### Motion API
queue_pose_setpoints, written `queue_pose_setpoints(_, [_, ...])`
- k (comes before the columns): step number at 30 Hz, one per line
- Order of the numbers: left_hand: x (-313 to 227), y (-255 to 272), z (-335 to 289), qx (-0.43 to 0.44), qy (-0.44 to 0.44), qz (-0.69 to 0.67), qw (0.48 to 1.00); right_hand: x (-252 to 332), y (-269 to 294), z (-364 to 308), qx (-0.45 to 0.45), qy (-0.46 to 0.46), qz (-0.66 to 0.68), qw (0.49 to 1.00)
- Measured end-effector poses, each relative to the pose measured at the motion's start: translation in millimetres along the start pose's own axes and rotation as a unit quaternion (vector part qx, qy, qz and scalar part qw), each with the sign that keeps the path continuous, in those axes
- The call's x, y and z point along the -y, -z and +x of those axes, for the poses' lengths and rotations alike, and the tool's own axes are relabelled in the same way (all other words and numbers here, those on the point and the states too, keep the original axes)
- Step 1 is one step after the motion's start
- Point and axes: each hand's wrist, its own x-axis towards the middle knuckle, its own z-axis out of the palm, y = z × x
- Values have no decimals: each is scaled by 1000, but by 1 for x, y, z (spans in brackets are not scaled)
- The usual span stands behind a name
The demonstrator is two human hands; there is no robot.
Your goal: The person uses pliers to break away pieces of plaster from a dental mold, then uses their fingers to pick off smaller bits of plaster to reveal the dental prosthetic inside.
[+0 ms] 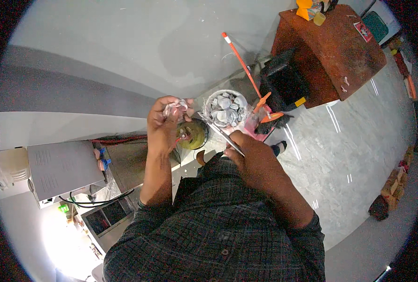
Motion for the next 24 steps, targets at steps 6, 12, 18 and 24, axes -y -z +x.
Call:
queue_pose_setpoints(6, [5,-14,-7,66,-102,-142,982,2,1,-5,165,18,384,908])
queue_pose_setpoints(12, [3,-20,-15,57,-155,-112,980,9,5,-7,187,15,448,874])
queue_pose_setpoints(18, [0,-22,-20,54,-179,-115,976,3,3,-12,203,29,463,862])
queue_pose_setpoints(24, [-10,-8,-19,85,-208,20,974,0,8,-16,209,-21,470,857])
